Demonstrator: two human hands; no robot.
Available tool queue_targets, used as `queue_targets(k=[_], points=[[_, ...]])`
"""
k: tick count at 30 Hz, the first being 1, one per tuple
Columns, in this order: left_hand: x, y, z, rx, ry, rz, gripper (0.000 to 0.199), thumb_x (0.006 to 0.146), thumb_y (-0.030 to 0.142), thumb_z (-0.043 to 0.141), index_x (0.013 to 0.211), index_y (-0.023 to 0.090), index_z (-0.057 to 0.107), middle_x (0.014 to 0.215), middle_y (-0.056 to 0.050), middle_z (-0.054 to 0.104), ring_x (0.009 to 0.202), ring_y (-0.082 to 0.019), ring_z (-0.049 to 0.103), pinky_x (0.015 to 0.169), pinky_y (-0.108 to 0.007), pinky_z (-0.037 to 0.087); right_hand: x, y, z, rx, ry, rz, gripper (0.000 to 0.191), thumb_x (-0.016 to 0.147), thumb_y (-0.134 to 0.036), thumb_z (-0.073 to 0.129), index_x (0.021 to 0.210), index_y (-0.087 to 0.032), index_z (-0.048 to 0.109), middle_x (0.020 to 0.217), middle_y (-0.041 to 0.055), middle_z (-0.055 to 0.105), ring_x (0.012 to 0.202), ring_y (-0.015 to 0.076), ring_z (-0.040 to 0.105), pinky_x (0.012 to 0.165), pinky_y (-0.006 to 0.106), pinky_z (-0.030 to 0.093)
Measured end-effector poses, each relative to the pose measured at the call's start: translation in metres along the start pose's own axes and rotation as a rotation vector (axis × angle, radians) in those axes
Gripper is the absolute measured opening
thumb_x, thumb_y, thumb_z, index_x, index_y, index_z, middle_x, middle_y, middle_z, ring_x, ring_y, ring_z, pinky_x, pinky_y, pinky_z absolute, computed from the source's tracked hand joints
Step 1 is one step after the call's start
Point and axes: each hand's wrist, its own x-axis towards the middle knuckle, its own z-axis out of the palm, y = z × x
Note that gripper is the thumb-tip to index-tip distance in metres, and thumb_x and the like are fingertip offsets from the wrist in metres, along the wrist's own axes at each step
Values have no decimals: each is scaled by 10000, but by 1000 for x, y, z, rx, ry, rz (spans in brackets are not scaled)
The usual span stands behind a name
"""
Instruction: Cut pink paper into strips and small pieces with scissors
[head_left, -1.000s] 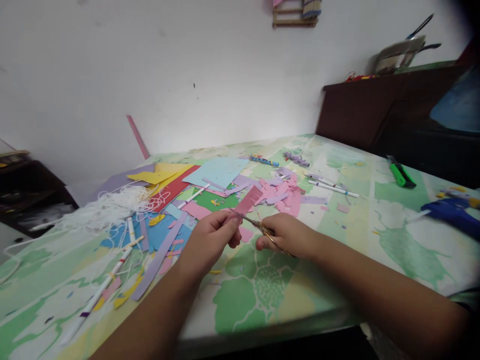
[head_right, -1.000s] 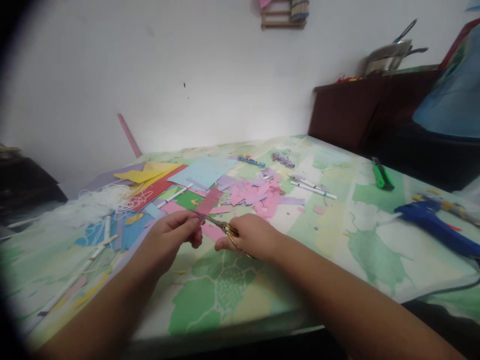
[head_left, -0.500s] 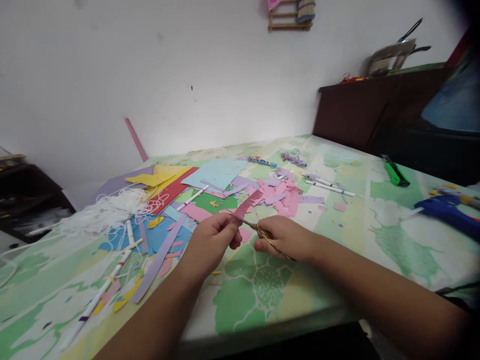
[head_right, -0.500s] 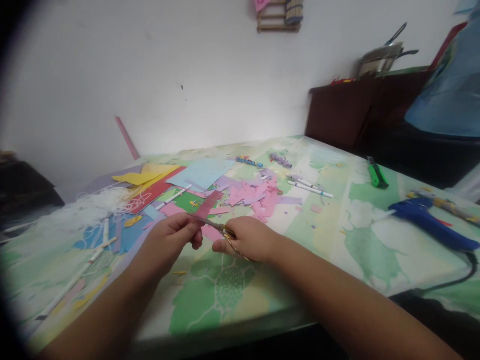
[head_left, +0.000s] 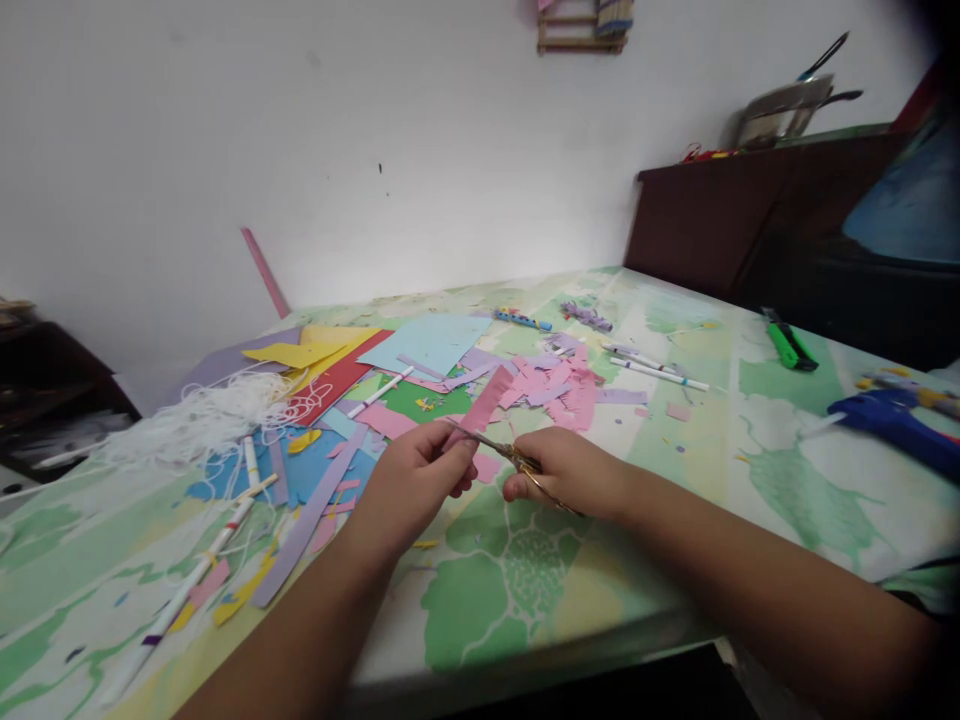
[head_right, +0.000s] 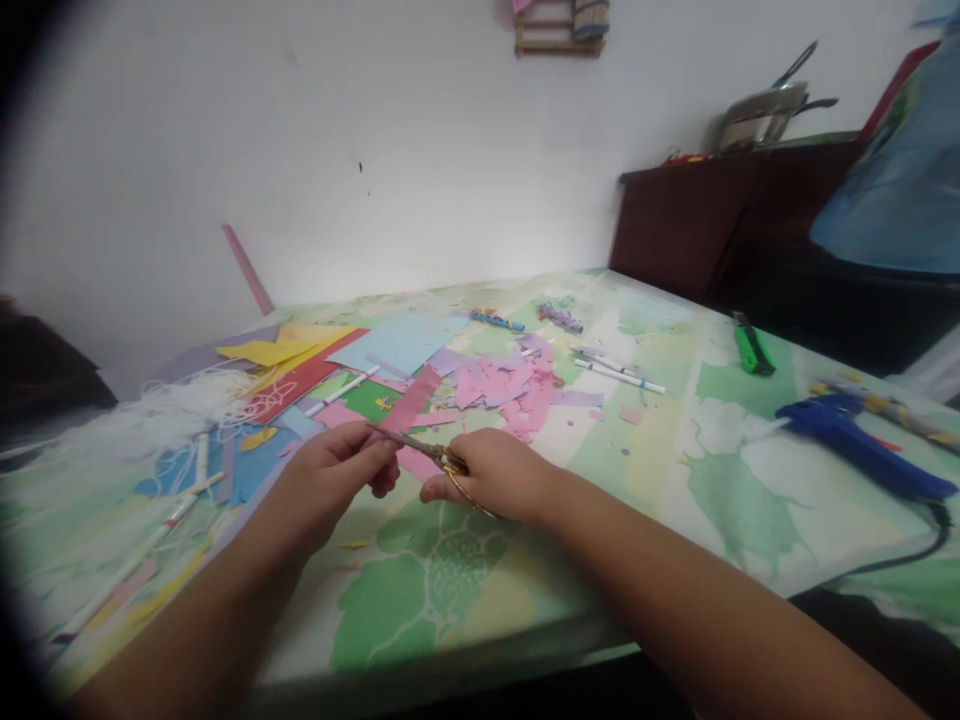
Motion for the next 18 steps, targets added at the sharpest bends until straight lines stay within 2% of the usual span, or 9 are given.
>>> queue_targets(k=[6, 18], points=[[2, -2, 3, -39, 27, -10, 182, 680, 274, 437, 542, 171, 493, 480, 42, 510, 453, -77, 456, 471, -200, 347, -4, -1, 0, -8, 30, -39, 476, 658, -615, 320, 640, -155, 440, 556, -20, 409, 485, 74, 335, 433, 192, 209], [2, -1, 5, -70, 35, -36, 179, 683, 256, 424, 542, 168, 490, 470, 41, 512, 444, -78, 459, 474, -203, 354, -1, 1, 2, -29, 23, -21, 473, 658, -616, 319, 618, -156, 425, 529, -26, 400, 472, 73, 332, 415, 189, 193]])
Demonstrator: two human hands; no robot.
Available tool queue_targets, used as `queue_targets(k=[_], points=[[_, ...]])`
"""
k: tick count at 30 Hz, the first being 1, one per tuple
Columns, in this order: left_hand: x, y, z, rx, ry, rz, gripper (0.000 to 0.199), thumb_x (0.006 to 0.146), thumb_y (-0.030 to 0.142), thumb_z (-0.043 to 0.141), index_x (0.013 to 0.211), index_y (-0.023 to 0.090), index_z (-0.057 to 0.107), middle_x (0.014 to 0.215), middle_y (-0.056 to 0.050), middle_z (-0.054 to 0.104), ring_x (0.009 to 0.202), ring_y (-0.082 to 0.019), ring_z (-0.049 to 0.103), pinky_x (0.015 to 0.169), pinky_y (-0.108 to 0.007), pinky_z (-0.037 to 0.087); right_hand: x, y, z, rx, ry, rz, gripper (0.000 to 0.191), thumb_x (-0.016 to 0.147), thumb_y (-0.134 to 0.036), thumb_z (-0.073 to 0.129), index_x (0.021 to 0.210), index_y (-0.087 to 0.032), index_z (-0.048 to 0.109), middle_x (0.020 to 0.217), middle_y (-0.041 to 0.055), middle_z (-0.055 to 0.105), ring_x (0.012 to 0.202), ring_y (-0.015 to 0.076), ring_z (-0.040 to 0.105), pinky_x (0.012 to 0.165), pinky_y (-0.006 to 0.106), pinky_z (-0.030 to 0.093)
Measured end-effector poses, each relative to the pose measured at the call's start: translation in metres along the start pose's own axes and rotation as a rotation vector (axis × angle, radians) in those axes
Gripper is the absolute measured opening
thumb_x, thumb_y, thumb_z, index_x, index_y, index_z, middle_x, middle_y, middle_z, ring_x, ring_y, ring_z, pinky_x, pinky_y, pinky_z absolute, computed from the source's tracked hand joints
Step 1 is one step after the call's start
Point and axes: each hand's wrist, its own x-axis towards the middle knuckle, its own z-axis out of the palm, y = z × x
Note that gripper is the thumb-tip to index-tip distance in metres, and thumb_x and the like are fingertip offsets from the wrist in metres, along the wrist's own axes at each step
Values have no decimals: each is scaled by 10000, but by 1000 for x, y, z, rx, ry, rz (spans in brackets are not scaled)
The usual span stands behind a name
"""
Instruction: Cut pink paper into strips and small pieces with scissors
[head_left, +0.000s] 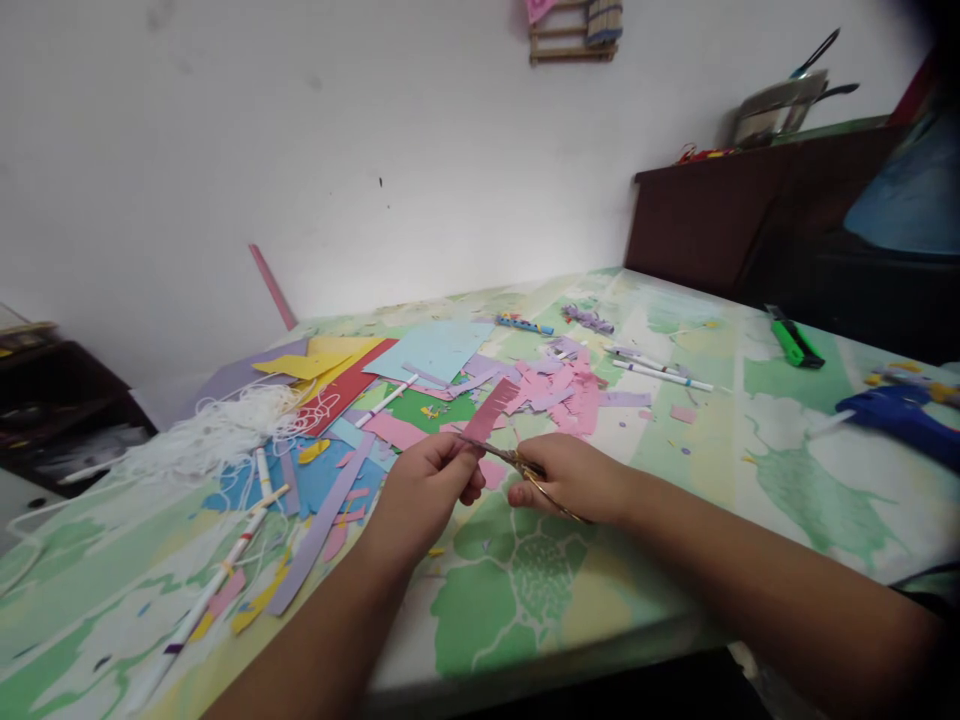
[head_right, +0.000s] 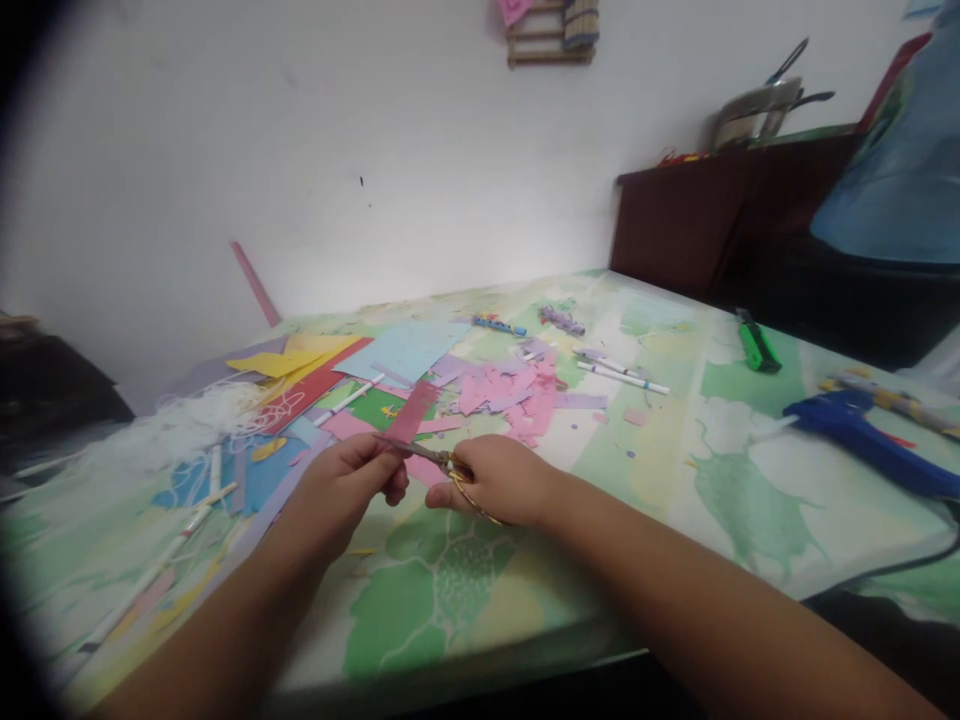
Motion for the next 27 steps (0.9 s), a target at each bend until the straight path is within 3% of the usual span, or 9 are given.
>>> queue_targets(k=[7, 18, 27], points=[[-1, 0, -1, -38, -34, 15, 187, 699, 288, 428, 573, 165, 493, 494, 36, 504, 463, -77, 457, 492, -211, 367, 1, 1, -2, 10, -16, 28, 443, 660, -585, 358, 607, -154, 445, 524, -24, 416, 478, 75, 352, 415, 189, 194], [1, 0, 1, -220, -56, -75, 135, 705, 252, 408, 652, 168, 499, 509, 39, 515, 453, -78, 471, 458, -210, 375, -1, -1, -5, 22, 37, 58, 451, 662, -598, 341, 625, -160, 441, 554, -19, 428, 504, 79, 368, 434, 191, 208], [-2, 6, -1, -99, -40, -67, 137, 688, 185, 394, 595, 166, 492, 460, 45, 496, 441, -75, 446, 467, -202, 355, -2, -3, -3, 38, -42, 12, 454, 669, -590, 341, 635, -150, 446, 537, -25, 397, 477, 69, 321, 424, 192, 197]])
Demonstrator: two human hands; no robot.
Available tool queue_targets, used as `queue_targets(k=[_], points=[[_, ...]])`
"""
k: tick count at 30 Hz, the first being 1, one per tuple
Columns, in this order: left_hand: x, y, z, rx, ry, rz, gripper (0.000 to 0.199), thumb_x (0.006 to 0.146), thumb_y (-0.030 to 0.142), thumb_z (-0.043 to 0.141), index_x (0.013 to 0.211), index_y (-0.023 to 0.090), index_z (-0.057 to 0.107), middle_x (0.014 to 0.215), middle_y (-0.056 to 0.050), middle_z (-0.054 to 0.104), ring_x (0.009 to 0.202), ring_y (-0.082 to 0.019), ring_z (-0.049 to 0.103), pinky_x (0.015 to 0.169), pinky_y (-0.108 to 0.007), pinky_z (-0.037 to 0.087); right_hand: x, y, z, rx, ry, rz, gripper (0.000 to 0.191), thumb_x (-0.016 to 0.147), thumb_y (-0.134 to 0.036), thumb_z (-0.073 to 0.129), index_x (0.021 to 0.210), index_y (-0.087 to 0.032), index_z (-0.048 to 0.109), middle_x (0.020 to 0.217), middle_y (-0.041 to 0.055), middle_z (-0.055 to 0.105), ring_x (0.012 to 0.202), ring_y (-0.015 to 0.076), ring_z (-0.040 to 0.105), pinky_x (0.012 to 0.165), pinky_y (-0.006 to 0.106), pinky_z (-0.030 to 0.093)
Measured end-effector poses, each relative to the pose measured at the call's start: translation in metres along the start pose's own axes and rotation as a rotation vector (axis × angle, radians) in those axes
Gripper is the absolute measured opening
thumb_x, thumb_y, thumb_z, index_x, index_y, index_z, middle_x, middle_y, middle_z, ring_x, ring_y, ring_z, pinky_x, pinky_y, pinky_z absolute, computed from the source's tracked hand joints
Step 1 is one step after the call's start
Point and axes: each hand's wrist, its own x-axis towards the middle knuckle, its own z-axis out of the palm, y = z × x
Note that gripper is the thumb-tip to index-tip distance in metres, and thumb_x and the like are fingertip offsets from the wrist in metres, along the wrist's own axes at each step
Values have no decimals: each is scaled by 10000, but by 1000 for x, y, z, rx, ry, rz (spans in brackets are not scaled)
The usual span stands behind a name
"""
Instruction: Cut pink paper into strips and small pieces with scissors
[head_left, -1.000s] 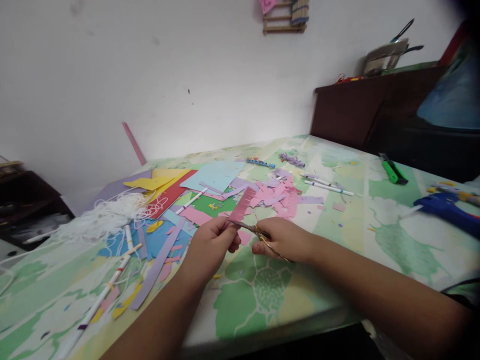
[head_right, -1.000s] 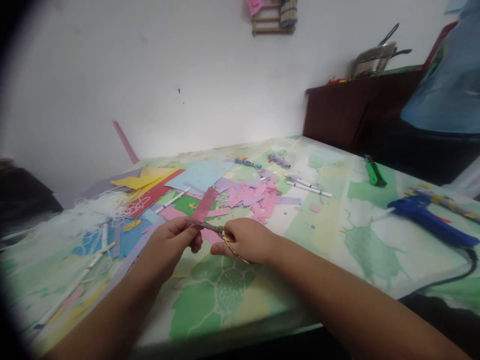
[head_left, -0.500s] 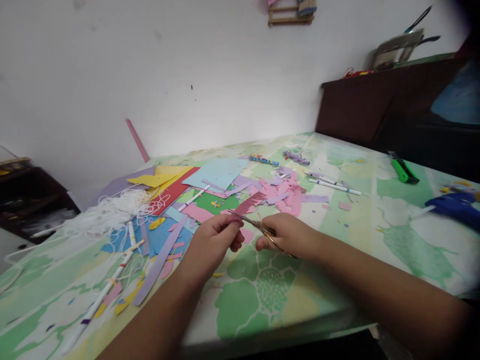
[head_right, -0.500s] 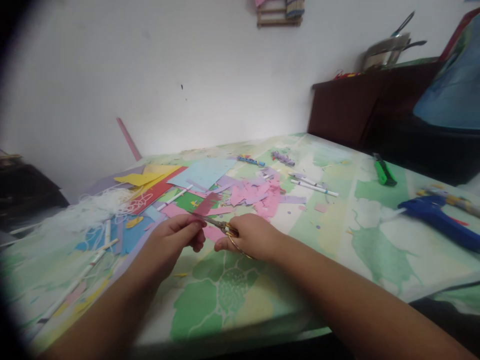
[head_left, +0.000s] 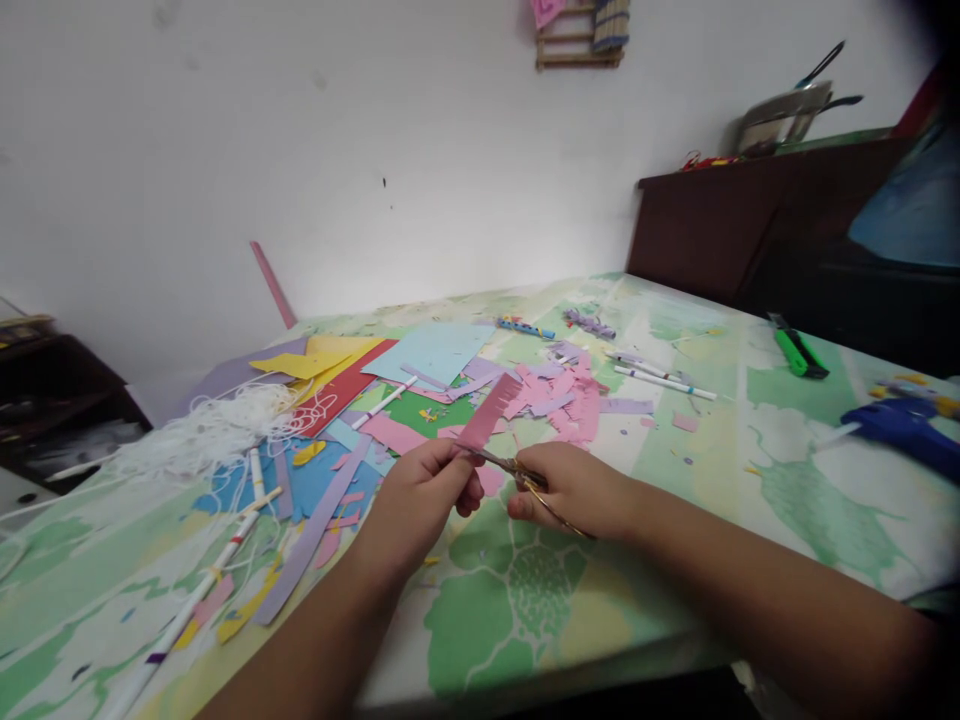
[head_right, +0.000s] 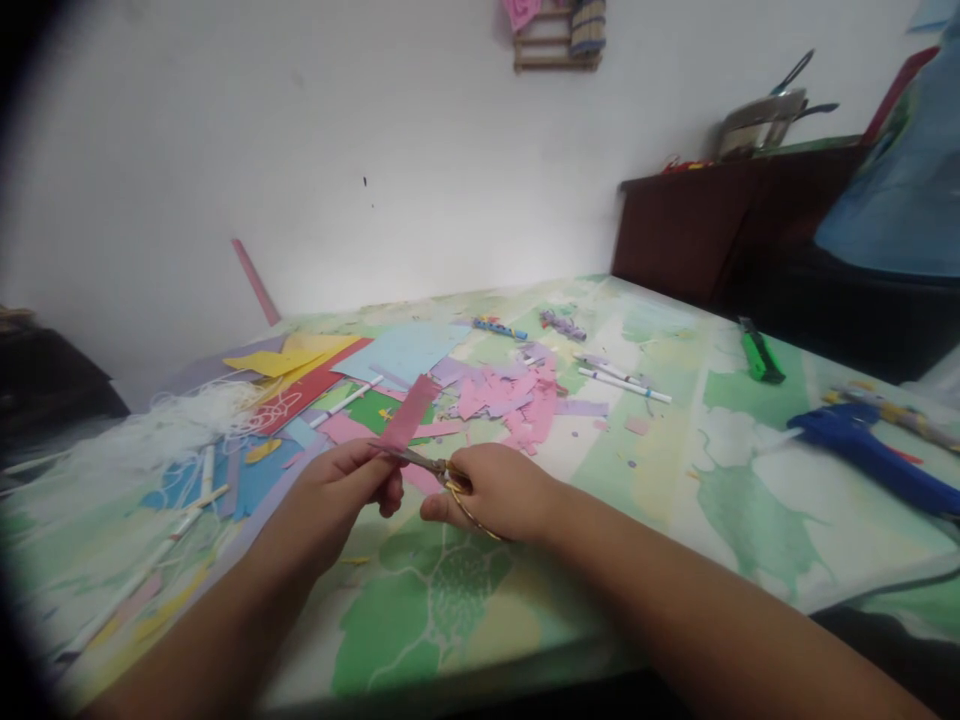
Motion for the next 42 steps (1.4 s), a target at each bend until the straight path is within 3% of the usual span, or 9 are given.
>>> queue_targets(k=[5, 15, 37, 42], points=[[-1, 0, -1, 100, 8, 51, 137, 678, 183, 406, 581, 179, 504, 460, 46, 499, 463, -85, 453, 491, -209, 359, -1, 0, 1, 51, -1, -63, 437, 680, -571, 345, 643, -148, 449, 532, -31, 387, 475, 67, 313, 425, 187, 206], [-4, 5, 0, 147, -11, 59, 204, 699, 246, 399, 526, 182, 486, 474, 32, 495, 492, -96, 454, 516, -225, 359, 0, -1, 1, 3, 44, -37, 491, 650, -619, 331, 611, -148, 465, 506, -27, 398, 462, 71, 333, 420, 193, 194], [-3, -1, -1, -23, -65, 1, 178, 702, 304, 427, 646, 159, 512, 526, 24, 533, 435, -77, 472, 437, -211, 380, 3, 2, 1, 47, 51, 44, 438, 641, -588, 385, 591, -156, 437, 503, -36, 383, 471, 71, 344, 413, 184, 198], [-3, -1, -2, -61, -55, -13, 188, 711, 313, 418, 639, 159, 499, 523, 30, 530, 418, -71, 467, 417, -207, 375, 2, 3, 4, 76, 48, 1, 429, 665, -578, 362, 632, -156, 431, 548, -29, 397, 498, 74, 346, 436, 186, 230]])
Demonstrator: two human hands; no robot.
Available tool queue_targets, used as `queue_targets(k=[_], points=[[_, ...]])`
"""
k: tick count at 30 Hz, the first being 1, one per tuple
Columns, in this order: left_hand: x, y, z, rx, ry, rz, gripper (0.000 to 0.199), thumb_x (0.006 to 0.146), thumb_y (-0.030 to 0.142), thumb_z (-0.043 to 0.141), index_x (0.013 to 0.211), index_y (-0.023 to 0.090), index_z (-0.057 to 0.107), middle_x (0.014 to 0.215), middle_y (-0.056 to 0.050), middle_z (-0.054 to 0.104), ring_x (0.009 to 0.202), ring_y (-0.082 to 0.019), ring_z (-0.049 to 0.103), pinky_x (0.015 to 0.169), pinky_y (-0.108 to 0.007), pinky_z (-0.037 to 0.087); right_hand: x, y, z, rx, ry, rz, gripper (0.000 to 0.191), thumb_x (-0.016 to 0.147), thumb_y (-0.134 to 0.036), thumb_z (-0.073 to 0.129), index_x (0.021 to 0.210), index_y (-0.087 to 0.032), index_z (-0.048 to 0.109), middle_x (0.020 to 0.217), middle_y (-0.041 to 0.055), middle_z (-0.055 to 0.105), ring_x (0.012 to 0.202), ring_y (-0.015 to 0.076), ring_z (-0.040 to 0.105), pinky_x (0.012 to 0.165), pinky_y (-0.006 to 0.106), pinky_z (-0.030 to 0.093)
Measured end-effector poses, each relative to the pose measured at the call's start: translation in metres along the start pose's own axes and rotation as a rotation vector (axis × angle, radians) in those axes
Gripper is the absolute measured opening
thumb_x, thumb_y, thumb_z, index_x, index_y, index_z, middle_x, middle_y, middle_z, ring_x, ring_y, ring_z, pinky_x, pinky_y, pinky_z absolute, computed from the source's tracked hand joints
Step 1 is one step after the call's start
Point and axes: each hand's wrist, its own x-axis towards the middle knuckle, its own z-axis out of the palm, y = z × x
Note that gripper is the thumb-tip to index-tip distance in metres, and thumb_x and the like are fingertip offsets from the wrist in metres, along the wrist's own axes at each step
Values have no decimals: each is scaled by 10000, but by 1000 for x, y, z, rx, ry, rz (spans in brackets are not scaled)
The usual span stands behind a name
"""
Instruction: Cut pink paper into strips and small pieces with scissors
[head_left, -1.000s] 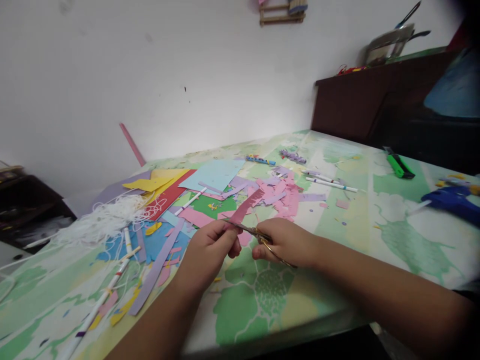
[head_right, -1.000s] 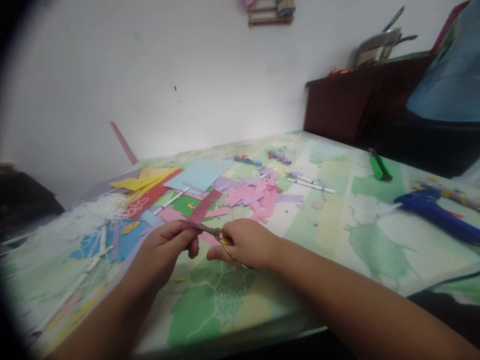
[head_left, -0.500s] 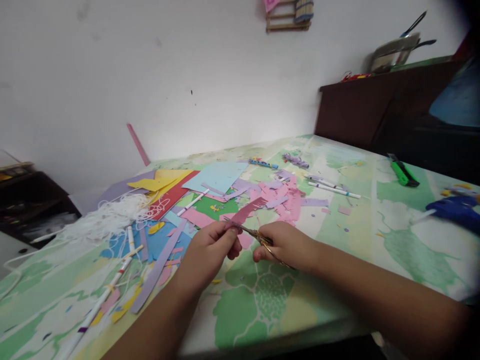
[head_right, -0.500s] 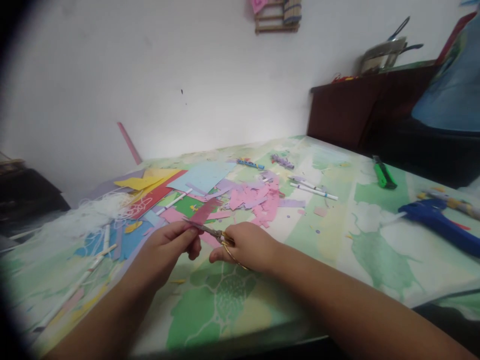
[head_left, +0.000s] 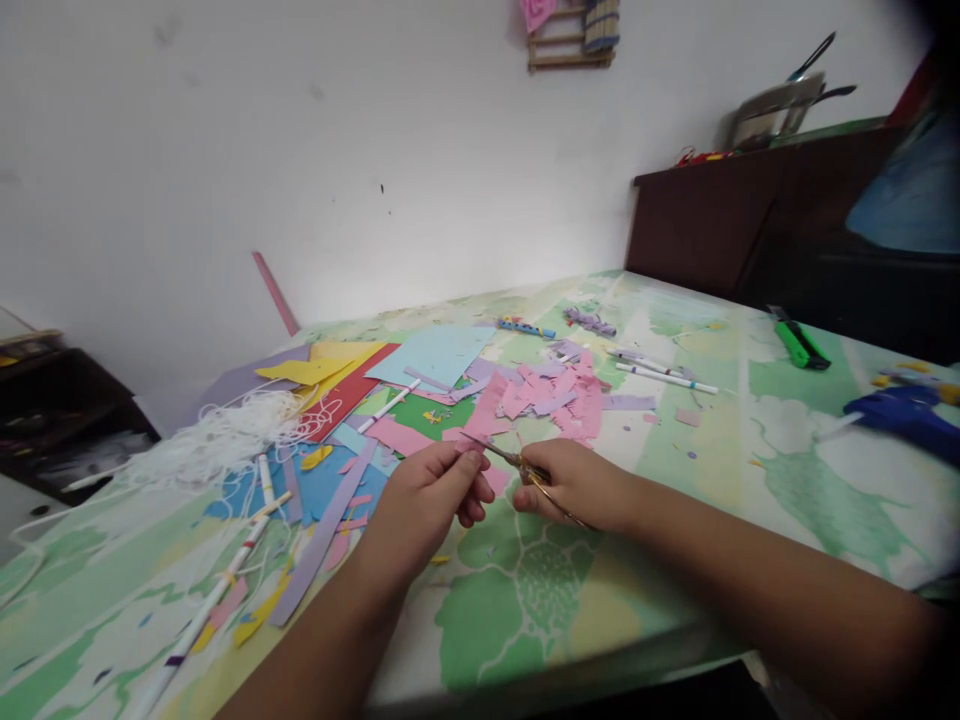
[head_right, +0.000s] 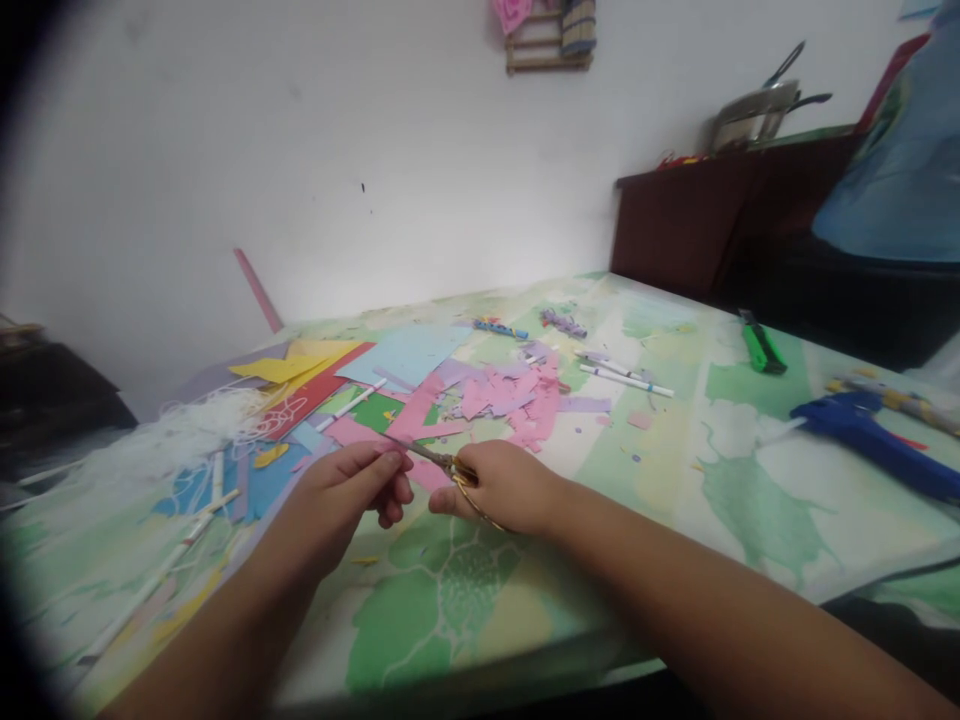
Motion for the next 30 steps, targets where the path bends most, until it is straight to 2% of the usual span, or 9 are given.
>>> queue_targets(k=[7, 15, 23, 30], points=[[2, -1, -1, 30, 28, 30, 207, 701, 302, 424, 581, 152, 502, 494, 28, 515, 415, -66, 452, 421, -199, 360, -1, 1, 4, 18, -22, -62, 417, 682, -567, 348, 659, -158, 424, 565, -28, 406, 502, 74, 350, 440, 181, 248], [1, -2, 2, 138, 10, 36, 218, 696, 309, 416, 577, 162, 523, 503, 22, 537, 432, -73, 467, 434, -199, 364, 0, -2, 5, 60, -23, -41, 409, 642, -566, 418, 630, -157, 430, 536, -36, 402, 490, 73, 352, 431, 184, 232], [1, 0, 1, 121, 14, 43, 180, 691, 279, 434, 607, 151, 529, 502, 20, 537, 427, -70, 462, 427, -195, 364, 0, -5, 5, 29, 19, -21, 433, 620, -580, 426, 581, -150, 458, 503, -37, 397, 477, 72, 346, 417, 187, 210], [3, -3, -2, 23, -66, 39, 154, 703, 265, 428, 678, 150, 527, 530, 16, 546, 452, -80, 467, 448, -215, 375, 0, -2, 5, 2, 73, 7, 429, 609, -575, 441, 571, -149, 472, 485, -41, 374, 467, 67, 332, 410, 183, 199]])
